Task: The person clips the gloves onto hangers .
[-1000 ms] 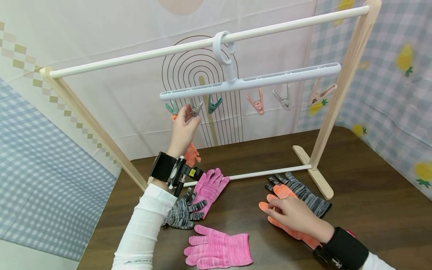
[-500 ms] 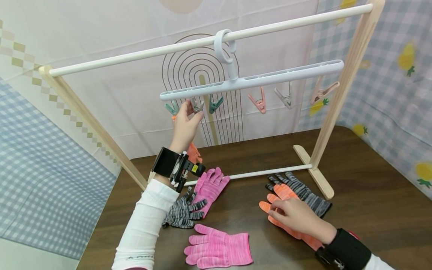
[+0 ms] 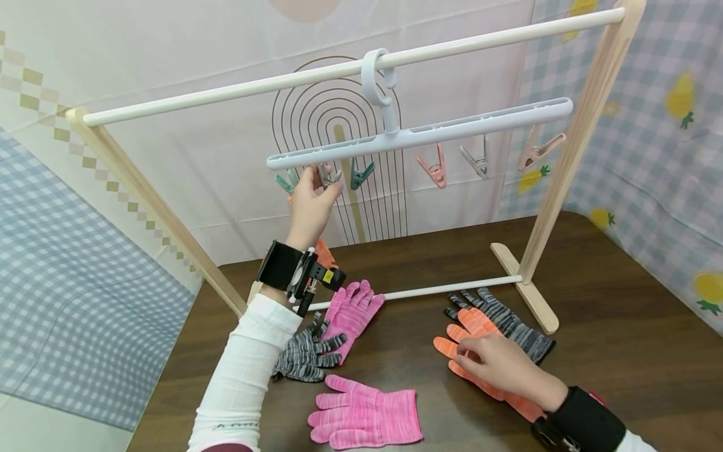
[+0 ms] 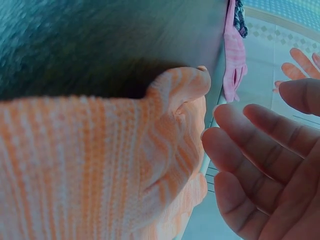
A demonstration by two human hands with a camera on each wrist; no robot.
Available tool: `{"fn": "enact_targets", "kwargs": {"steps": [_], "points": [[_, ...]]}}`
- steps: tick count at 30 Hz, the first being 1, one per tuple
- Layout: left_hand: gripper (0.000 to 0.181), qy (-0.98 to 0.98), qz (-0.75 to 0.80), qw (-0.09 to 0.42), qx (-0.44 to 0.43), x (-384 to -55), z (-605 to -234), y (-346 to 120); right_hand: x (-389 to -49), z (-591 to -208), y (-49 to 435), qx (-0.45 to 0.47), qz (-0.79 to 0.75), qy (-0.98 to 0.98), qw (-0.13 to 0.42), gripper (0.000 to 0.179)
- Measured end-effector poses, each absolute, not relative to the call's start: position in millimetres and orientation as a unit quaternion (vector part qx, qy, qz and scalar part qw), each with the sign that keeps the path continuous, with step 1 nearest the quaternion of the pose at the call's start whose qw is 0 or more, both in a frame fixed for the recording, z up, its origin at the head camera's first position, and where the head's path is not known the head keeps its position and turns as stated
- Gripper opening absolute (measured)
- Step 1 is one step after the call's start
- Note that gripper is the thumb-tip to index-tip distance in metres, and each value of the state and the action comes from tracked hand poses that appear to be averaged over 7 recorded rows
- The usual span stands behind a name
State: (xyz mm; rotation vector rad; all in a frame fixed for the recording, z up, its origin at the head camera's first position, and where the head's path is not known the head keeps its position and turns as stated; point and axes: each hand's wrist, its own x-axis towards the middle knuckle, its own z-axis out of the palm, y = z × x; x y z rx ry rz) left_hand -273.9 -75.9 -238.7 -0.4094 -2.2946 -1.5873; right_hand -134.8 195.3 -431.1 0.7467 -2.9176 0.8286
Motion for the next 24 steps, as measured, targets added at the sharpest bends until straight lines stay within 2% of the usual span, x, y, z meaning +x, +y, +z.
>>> {"fn": "enact_targets", "kwargs": {"steps": [12,24], "points": [[0.027,-0.818,-0.523,0.206,-0.126,-278.9,-240.4,-71.8,-134.8,-431.5,197.7,0.218,0.260,-0.941,-0.001,0.009],[0.029,-0.818,-0.505,0.242,-0.135,-282.1,-243.3,-69.8,-135.6,-431.2,202.4,0.213,0.268,-0.939,-0.032,0.009]]}}
